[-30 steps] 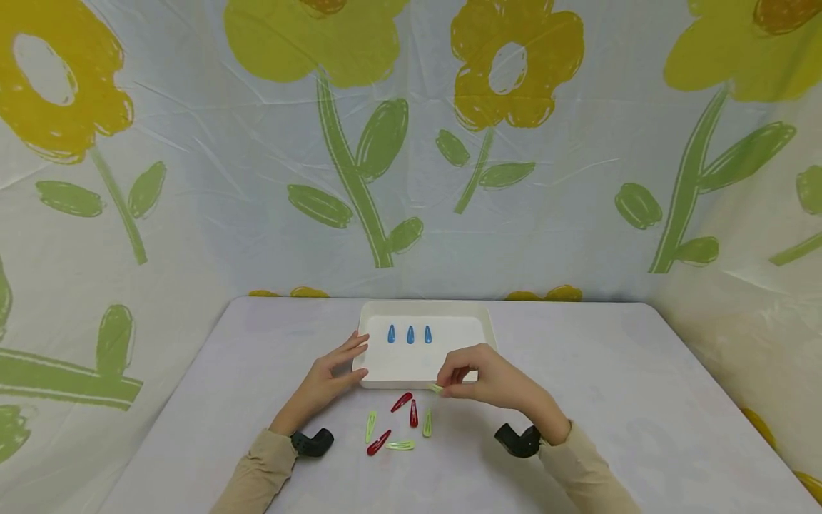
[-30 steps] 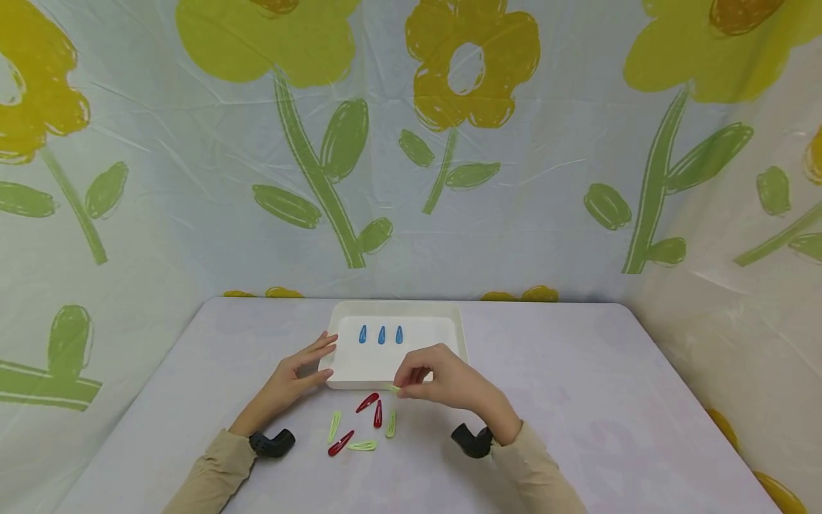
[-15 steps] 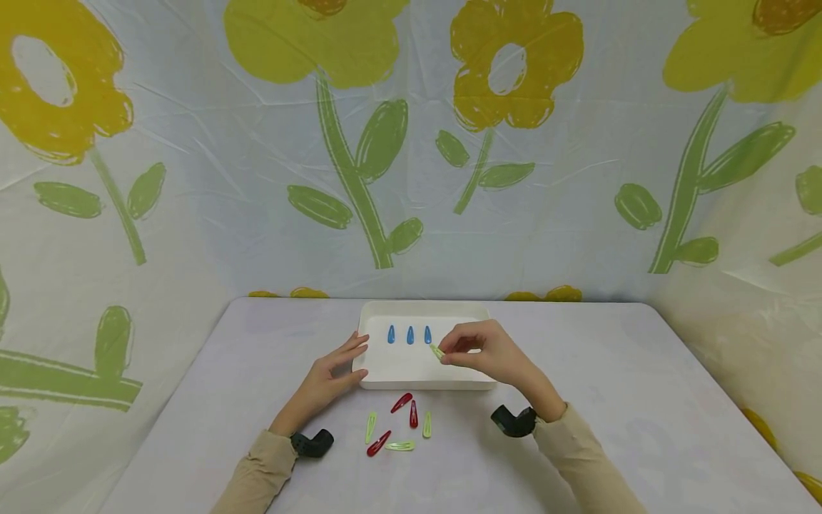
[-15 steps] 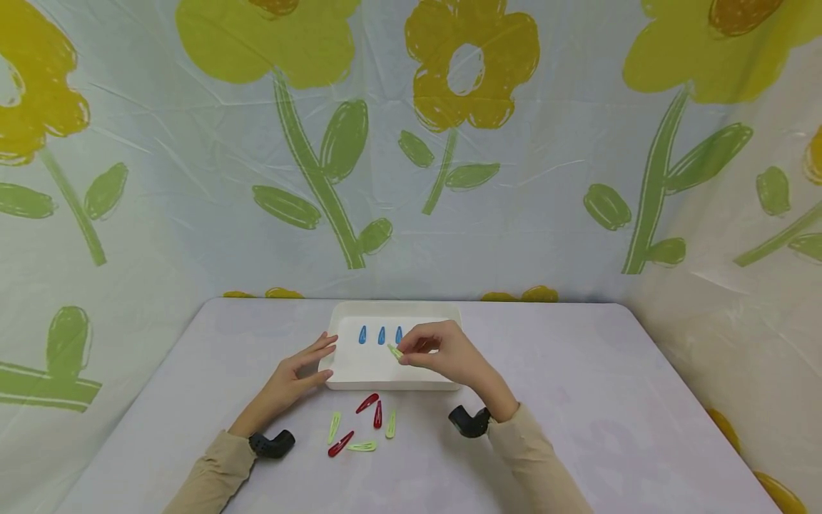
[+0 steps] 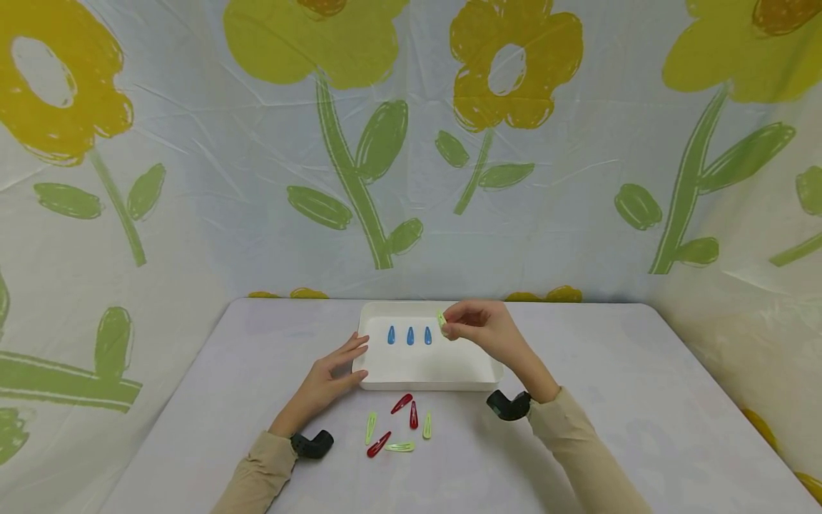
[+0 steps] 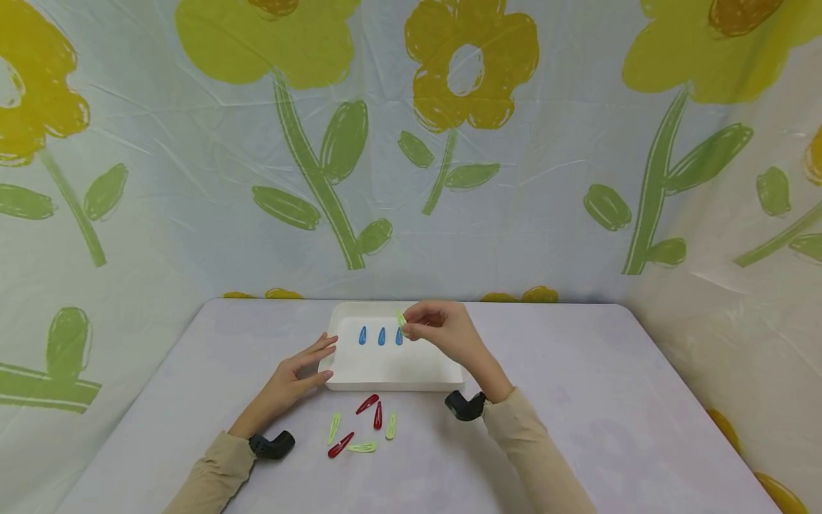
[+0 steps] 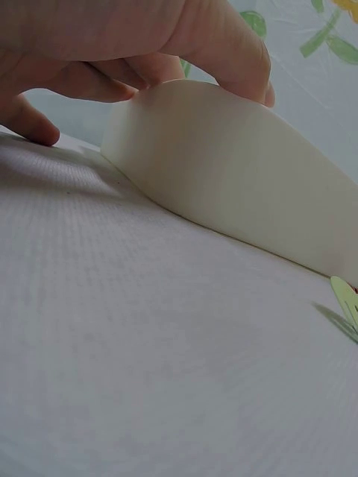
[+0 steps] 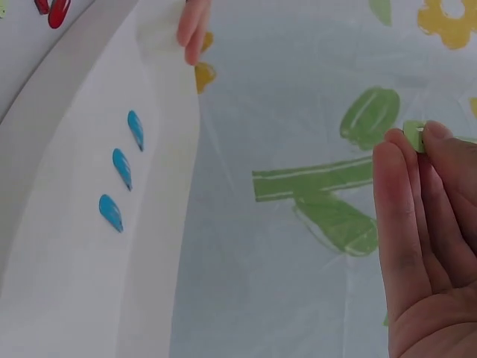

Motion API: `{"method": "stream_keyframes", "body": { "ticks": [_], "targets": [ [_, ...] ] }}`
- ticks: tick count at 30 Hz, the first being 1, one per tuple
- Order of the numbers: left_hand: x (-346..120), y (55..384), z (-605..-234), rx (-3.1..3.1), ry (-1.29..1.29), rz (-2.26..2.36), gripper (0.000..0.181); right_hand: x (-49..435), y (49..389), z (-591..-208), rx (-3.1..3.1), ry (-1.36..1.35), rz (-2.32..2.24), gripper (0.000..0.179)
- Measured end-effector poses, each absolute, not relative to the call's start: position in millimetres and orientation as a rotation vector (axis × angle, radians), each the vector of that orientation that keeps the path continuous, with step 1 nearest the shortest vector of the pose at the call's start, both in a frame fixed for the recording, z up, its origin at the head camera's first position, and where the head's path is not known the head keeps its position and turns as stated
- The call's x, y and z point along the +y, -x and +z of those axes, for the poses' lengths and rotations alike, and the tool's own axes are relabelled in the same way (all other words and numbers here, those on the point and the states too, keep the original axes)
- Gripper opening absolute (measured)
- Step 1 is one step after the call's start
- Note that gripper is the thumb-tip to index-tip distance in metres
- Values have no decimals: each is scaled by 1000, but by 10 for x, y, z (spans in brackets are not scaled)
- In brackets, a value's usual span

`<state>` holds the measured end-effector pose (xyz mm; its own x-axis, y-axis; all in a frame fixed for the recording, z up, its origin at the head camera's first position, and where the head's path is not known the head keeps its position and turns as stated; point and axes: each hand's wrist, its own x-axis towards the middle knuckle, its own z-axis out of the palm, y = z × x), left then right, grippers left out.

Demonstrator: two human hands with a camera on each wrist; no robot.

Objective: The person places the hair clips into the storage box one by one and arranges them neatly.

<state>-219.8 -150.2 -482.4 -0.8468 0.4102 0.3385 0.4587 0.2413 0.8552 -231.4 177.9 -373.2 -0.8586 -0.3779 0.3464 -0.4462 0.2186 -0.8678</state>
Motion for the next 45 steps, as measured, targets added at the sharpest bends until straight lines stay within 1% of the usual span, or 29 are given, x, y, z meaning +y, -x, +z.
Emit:
{"method": "stream_keyframes", "body": {
  "ticks": [8,17,24,32,37,42,45],
  "targets": [
    [-1504,2199,-4827,-2432,857,-1709,51,1775,2448,-3718,-2400,-610,1829,16],
    [-1522,2213,-4846,-2415,873,-1734,52,1735,2585,-3729,-2396,-479,1902,18],
    [-1582,2390,-5162,-2424,892,-1675,54,1718,2725,-3836,-2420,-388,1927,21],
    [-1582,2402,-5178,-2444,883,-1652,55,1705,2826,-3890,-2482,-238,1922,19],
    [-1558,2378,-5137,-2416,879,-1651,53,1703,2915,-3966,-2506,-139,1946,18],
    [-1521,2273,-4957,-2412,873,-1660,52,1701,2992,-4080,-2527,-46,1971,19],
    [-1515,2220,-4860,-2422,883,-1643,50,1704,3022,-4158,-2540,-37,1973,18]
  ]
}}
